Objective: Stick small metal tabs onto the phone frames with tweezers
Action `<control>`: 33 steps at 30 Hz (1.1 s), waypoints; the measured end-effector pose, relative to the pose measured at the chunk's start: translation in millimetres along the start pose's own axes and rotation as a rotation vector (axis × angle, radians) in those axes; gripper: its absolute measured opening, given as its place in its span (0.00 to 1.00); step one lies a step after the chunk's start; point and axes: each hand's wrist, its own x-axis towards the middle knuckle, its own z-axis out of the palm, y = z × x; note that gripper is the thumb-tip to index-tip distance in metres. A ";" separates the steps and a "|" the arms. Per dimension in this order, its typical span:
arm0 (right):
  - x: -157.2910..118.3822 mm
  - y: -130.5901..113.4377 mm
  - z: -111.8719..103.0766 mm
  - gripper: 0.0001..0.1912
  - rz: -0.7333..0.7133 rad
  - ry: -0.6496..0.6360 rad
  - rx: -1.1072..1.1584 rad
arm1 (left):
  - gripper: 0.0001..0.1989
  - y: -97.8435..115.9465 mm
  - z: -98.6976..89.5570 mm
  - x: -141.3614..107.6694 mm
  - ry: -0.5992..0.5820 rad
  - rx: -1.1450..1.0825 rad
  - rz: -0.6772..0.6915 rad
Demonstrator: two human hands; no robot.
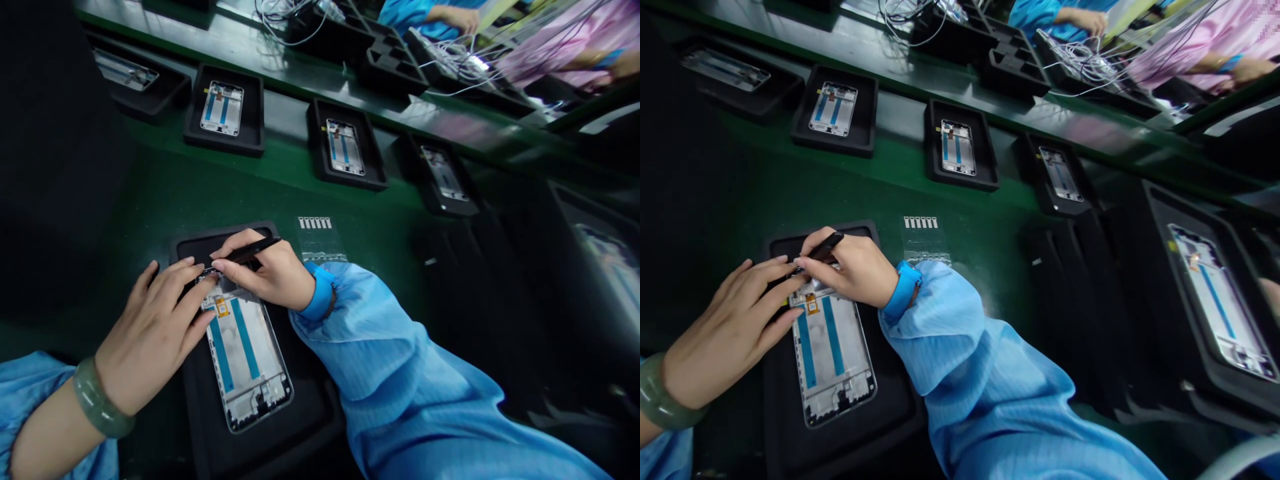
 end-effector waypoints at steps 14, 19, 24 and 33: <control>14.3 -7.0 2.7 0.07 0.075 -0.141 -0.088 | 0.18 -2.7 2.6 -0.7 -0.009 0.016 0.006; 7.4 -3.4 4.4 0.05 0.128 -0.042 -0.079 | 0.19 -4.4 2.4 -0.9 -0.021 0.010 0.006; 2.8 -1.0 2.3 0.07 0.170 0.005 0.038 | 0.19 -1.2 2.1 -0.9 -0.017 0.006 -0.002; 0.7 -2.3 3.5 0.05 0.108 0.025 -0.009 | 0.19 1.0 1.9 -0.6 -0.005 0.009 -0.003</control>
